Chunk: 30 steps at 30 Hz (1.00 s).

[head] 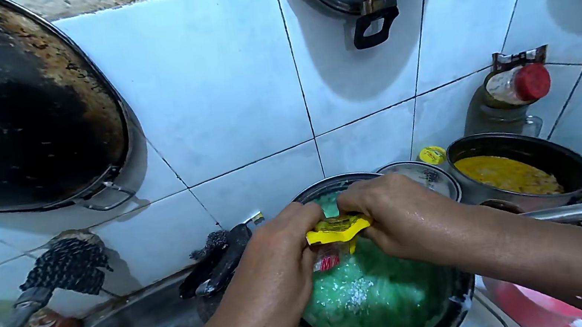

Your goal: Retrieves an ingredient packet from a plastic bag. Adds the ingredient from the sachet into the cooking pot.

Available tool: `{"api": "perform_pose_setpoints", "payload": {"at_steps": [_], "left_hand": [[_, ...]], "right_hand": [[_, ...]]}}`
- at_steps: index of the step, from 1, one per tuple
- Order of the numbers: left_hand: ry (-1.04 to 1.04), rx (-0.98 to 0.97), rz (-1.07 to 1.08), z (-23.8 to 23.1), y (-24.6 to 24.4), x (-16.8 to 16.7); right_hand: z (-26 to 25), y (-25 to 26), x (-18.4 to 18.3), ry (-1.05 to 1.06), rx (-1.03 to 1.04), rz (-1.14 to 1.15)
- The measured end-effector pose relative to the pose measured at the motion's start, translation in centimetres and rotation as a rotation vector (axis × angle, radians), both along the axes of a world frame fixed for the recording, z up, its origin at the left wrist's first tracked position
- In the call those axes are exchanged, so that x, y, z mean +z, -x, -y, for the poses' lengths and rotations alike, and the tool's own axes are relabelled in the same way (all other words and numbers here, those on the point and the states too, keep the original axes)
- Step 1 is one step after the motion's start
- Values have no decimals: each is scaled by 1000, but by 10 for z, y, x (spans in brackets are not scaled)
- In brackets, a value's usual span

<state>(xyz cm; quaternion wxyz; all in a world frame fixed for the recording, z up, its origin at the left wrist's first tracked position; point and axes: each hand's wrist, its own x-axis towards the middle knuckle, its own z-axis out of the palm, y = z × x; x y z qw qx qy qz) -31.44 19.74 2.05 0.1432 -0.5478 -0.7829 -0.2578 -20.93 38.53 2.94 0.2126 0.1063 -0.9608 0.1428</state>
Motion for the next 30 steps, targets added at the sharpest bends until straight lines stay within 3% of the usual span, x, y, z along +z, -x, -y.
{"api": "perform_pose_setpoints", "payload": {"at_steps": [17,30], "left_hand": [[15,-16,-6,0,-3,-4],[-35,-29,-97,-6,-12,-9]], "right_hand": [[8,-9,4,-161,-82,77],[7,-14,-2,-112,-43,45]]}}
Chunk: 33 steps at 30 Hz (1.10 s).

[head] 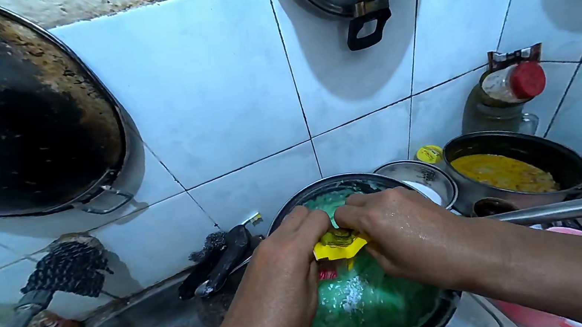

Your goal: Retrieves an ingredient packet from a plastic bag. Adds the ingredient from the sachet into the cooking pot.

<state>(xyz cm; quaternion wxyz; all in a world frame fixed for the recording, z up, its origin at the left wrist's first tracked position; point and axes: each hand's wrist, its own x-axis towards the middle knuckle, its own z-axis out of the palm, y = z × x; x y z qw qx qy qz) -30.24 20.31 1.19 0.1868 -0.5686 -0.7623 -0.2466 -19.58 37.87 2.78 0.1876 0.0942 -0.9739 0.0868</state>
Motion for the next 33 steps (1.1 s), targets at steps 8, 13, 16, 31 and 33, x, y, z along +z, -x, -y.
{"api": "perform_pose_setpoints", "payload": {"at_steps": [8,13,16,31,33], "left_hand": [[-11,-8,-23,-3,-1,-2],[-3,25,-2,-2,-3,-3],[4,70,-37,0,-5,-1],[-29,-12,-70,-3,-2,-8],[-15,23,-83,-3,-3,-8]], "right_hand": [[0,-2,1,-50,-29,18],[-4,-4,-1,-18,-10,-23],[-6,-6,2,24,4,-37],[-6,-3,-4,-75,-2,-92],[-6,-4,-4,-158,-5,-121]]}}
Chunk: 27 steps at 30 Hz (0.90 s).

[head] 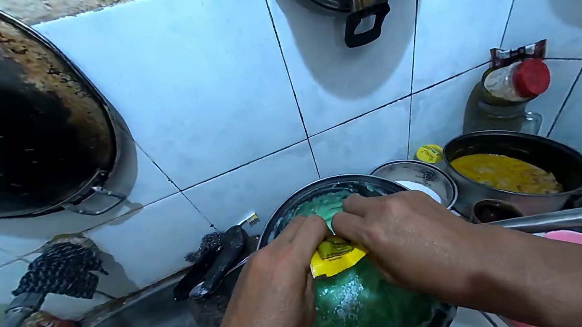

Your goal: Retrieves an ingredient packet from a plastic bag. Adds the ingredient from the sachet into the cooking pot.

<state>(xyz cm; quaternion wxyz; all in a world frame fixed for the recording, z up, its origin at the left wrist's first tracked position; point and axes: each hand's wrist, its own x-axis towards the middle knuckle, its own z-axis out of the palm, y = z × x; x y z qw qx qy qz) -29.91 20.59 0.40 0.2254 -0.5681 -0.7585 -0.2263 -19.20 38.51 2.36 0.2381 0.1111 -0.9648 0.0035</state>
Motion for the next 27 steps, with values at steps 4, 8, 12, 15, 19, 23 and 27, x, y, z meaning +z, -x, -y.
{"api": "perform_pose_setpoints", "payload": {"at_steps": [4,8,12,15,19,23,27], "left_hand": [[-5,28,-25,1,0,-1],[-14,-32,7,-2,-2,-1],[-21,-24,2,-3,-1,-1],[-16,-35,5,-3,-1,-1],[-17,-64,-4,-3,0,-3],[-12,-60,5,-3,-1,-4],[-20,-59,-2,-2,-1,-6]], "right_hand": [[-4,-3,7,49,6,79],[-4,-3,4,127,48,129],[-6,-4,0,105,29,71],[-6,-4,-1,126,46,59],[-5,-4,1,120,32,72],[-4,-3,1,105,4,89],[-3,-2,-1,74,12,58]]}}
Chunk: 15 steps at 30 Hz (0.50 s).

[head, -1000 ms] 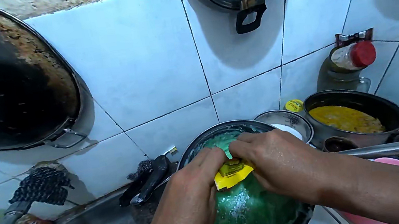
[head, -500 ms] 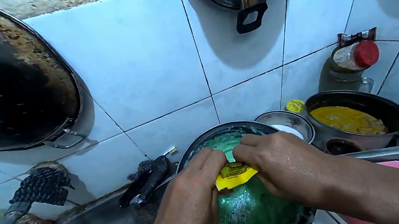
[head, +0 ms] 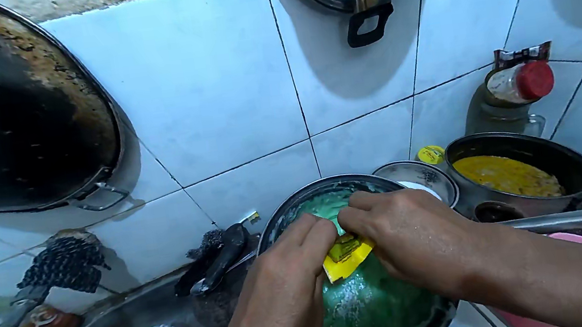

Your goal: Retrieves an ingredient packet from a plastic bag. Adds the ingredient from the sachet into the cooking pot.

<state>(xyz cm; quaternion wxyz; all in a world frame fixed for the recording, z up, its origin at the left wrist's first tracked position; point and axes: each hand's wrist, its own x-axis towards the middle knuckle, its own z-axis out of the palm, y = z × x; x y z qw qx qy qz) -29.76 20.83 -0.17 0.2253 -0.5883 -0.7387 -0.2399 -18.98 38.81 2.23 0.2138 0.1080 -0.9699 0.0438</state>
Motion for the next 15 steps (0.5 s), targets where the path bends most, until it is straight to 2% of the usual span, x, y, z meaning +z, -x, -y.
{"api": "perform_pose_setpoints", "payload": {"at_steps": [3,15], "left_hand": [[5,5,0,1,-1,1],[23,4,16,0,-4,6]], "right_hand": [[0,-2,3,30,-2,70],[-3,-3,2,2,18,-17]]}}
